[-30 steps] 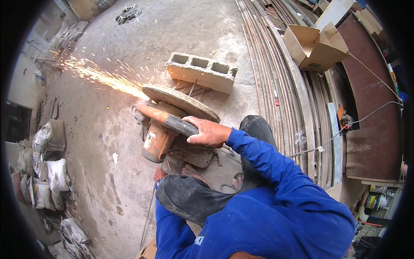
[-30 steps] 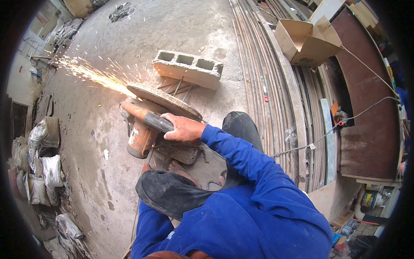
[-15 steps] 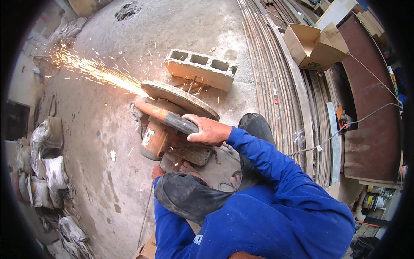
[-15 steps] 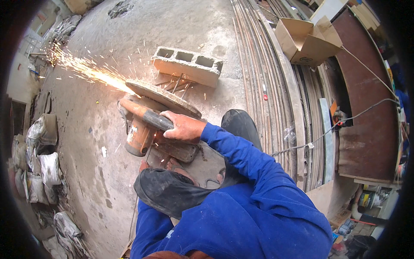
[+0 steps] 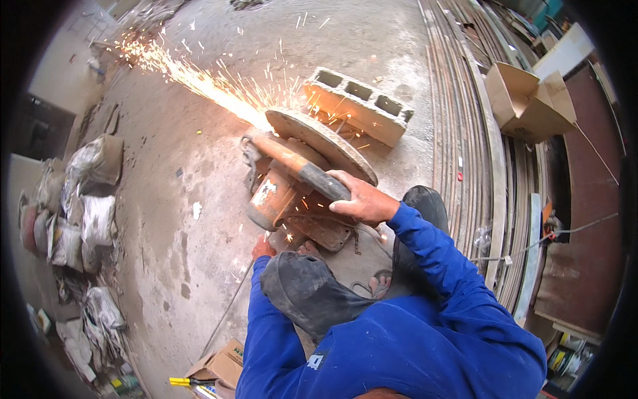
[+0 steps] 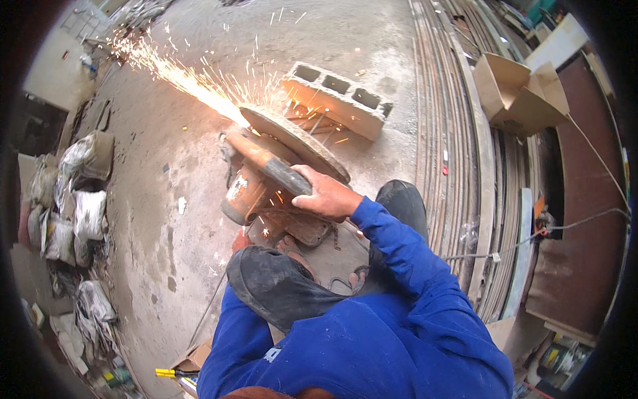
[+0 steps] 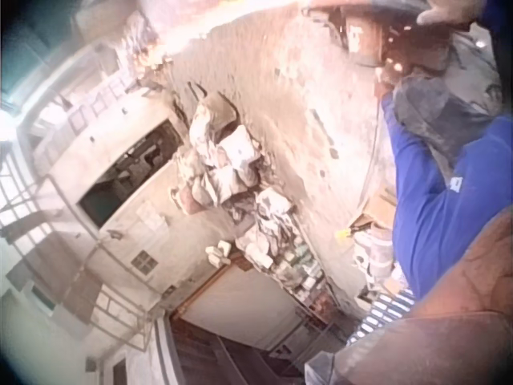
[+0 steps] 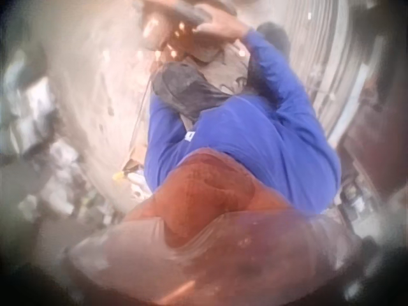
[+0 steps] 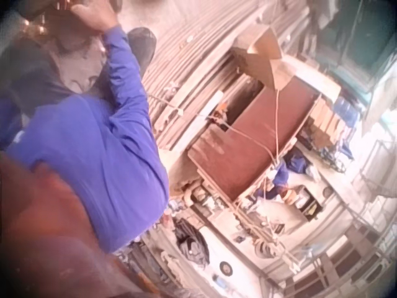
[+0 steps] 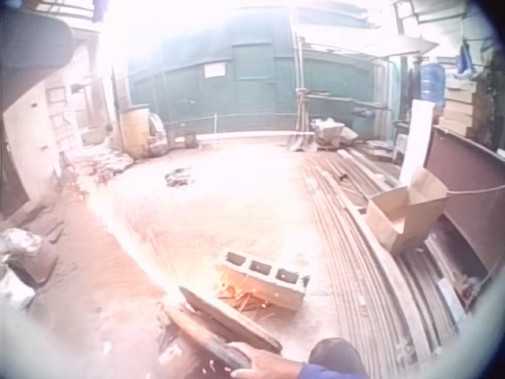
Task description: The person uses an angle grinder to cut several metal rods one by one. Sparks fly as each rod is cut, and the cut pieces are placed on the floor.
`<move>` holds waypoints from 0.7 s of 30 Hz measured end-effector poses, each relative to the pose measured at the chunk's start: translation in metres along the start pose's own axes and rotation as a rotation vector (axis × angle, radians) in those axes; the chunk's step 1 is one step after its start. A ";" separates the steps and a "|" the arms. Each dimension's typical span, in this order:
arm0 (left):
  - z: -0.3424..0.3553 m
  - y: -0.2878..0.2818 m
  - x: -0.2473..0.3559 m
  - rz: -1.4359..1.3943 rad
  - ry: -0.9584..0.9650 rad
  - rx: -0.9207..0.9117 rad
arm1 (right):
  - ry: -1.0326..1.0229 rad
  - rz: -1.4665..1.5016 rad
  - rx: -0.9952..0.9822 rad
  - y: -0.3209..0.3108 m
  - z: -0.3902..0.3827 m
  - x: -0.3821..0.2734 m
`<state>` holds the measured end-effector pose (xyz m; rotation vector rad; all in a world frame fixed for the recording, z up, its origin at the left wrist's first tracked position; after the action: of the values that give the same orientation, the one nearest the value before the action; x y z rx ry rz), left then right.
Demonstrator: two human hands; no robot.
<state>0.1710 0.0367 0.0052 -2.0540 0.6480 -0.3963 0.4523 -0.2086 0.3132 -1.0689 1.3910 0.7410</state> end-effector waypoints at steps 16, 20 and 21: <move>-0.003 -0.005 0.002 0.040 -0.007 0.042 | 0.069 0.051 -0.006 -0.001 -0.002 -0.003; 0.000 -0.002 0.001 -0.005 -0.004 0.009 | 0.028 0.004 0.000 -0.001 -0.002 -0.003; -0.001 -0.002 0.001 0.002 0.005 0.005 | 0.028 0.004 0.002 -0.001 -0.002 -0.003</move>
<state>0.1722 0.0366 0.0078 -2.0484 0.6516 -0.4013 0.4520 -0.2104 0.3162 -1.0785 1.4176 0.7299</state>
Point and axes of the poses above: each hand's wrist, its own z-axis towards the middle knuckle, its own y-axis out of the palm, x = y × z, the point moved 7 cm from there along z, towards the middle knuckle, and after that the axes turned 9 degrees about z, right-handed, at the moved point
